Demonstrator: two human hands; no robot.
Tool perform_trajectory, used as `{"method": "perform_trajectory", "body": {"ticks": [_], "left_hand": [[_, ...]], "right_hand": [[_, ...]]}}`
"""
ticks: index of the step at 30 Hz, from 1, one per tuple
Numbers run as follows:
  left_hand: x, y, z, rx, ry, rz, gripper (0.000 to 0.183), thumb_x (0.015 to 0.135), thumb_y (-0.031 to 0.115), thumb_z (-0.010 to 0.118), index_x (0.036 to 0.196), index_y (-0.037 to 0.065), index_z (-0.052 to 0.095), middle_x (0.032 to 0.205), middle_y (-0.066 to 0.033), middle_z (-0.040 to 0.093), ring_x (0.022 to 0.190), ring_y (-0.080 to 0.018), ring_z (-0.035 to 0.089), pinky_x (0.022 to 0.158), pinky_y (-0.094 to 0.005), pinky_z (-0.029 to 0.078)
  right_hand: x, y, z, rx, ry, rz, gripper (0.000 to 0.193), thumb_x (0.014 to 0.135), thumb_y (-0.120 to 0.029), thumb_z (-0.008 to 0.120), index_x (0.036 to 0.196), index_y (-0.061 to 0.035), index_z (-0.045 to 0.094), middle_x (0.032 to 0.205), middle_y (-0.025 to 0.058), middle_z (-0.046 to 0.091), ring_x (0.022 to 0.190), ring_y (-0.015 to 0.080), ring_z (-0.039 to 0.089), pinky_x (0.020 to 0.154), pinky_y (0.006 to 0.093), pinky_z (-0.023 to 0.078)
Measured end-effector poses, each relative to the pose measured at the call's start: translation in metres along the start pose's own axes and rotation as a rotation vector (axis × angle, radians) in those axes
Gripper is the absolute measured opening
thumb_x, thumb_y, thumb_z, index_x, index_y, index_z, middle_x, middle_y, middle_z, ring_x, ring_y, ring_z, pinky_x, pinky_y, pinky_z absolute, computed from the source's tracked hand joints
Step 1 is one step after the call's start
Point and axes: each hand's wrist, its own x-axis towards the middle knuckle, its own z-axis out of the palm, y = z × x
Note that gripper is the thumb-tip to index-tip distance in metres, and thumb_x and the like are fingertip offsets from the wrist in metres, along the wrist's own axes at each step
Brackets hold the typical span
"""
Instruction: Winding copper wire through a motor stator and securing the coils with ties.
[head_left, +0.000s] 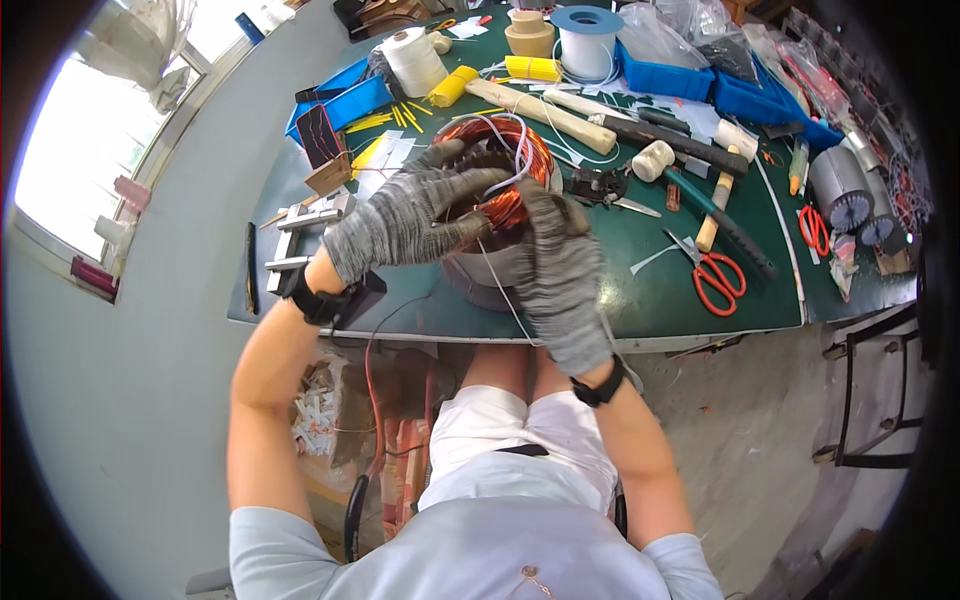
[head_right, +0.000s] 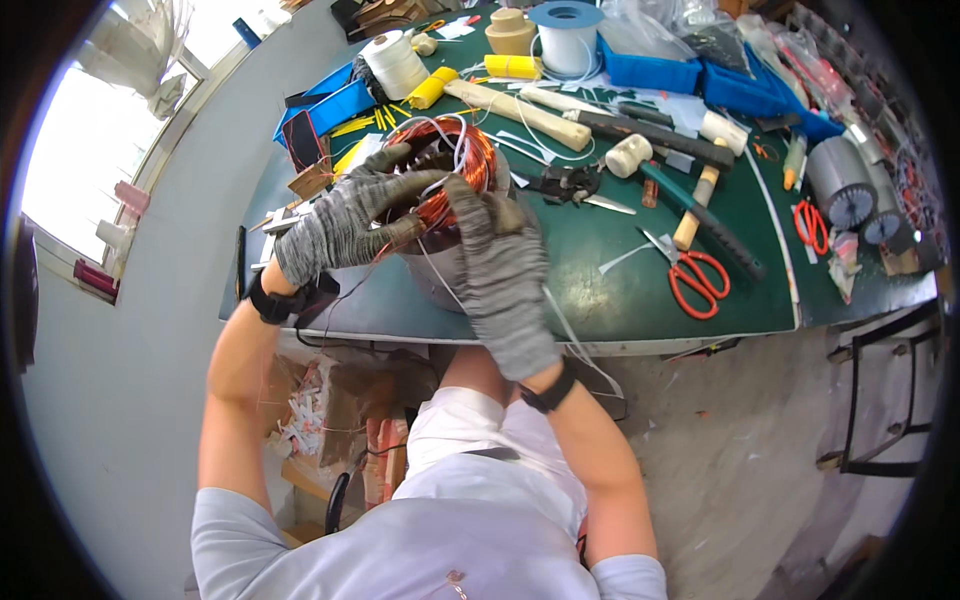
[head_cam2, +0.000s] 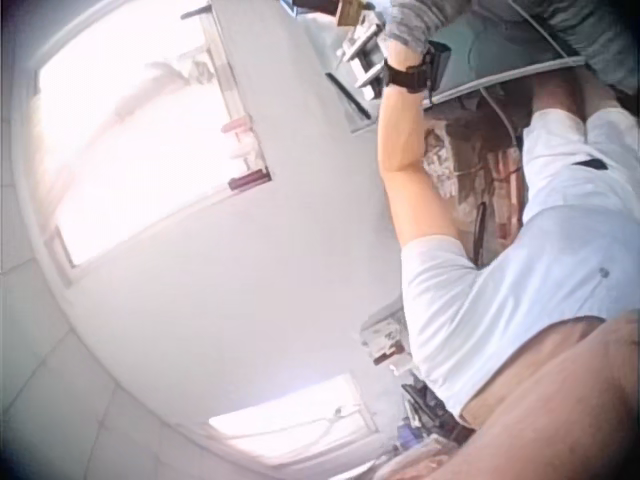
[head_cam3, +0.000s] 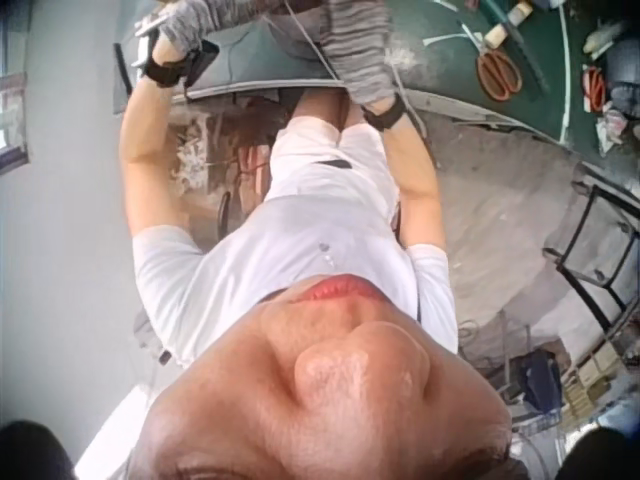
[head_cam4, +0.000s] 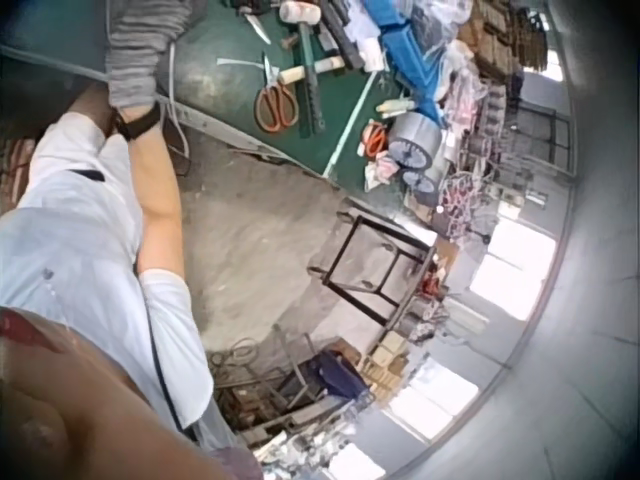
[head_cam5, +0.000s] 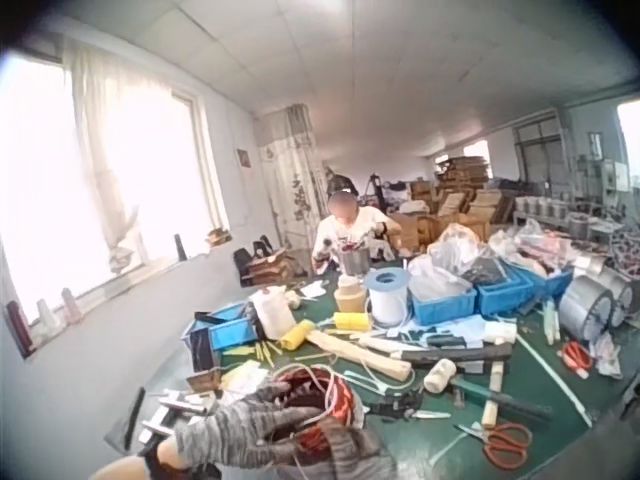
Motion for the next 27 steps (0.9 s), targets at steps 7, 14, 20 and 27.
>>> {"method": "perform_trajectory", "body": {"ticks": [7, 14, 20, 27], "left_hand": [[0.000, 0.003, -0.009, 0.296, -0.127, 0.070, 0.058, 0.079, 0.044, 0.054, 0.123, 0.007, 0.045, 0.133, -0.0133, 0.039, 0.132, -0.0285, 0.021, 0.107, -0.0481, -0.001], [-0.021, 0.026, 0.009, 0.238, 0.517, -0.064, 0.085, 0.071, 0.044, 0.064, 0.137, 0.008, 0.023, 0.141, -0.0110, 0.027, 0.135, -0.0327, 0.005, 0.106, -0.0504, -0.004], [-0.017, 0.017, 0.032, 0.122, 0.252, -0.027, 0.035, 0.075, 0.023, 0.062, 0.107, 0.008, 0.055, 0.110, -0.0117, 0.053, 0.121, -0.0298, 0.037, 0.105, -0.0521, 0.007], [-0.018, 0.007, 0.034, 0.063, 0.356, 0.066, 0.025, 0.077, 0.019, 0.060, 0.098, 0.007, 0.057, 0.089, -0.0107, 0.055, 0.095, -0.0306, 0.051, 0.102, -0.0488, 0.021]], "right_hand": [[0.017, 0.001, 0.005, -0.063, 0.182, -0.092, 0.045, 0.073, 0.001, 0.047, 0.117, -0.0102, 0.049, 0.096, 0.0160, 0.052, 0.090, 0.0317, 0.049, 0.089, 0.0397, 0.035], [0.074, -0.001, -0.008, 0.177, 0.115, -0.477, 0.017, 0.085, -0.009, 0.048, 0.099, -0.0020, 0.056, 0.091, 0.0146, 0.057, 0.079, 0.0300, 0.056, 0.075, 0.0324, 0.047], [-0.047, 0.048, -0.018, 0.009, 0.036, 0.099, 0.017, 0.087, -0.010, 0.045, 0.099, -0.0027, 0.054, 0.095, 0.0129, 0.057, 0.088, 0.0262, 0.055, 0.077, 0.0331, 0.044], [-0.048, 0.044, -0.103, 0.623, -0.136, 0.364, 0.041, 0.089, -0.016, 0.044, 0.127, -0.0027, 0.038, 0.108, 0.0118, 0.054, 0.096, 0.0176, 0.053, 0.080, 0.0298, 0.044]]}}
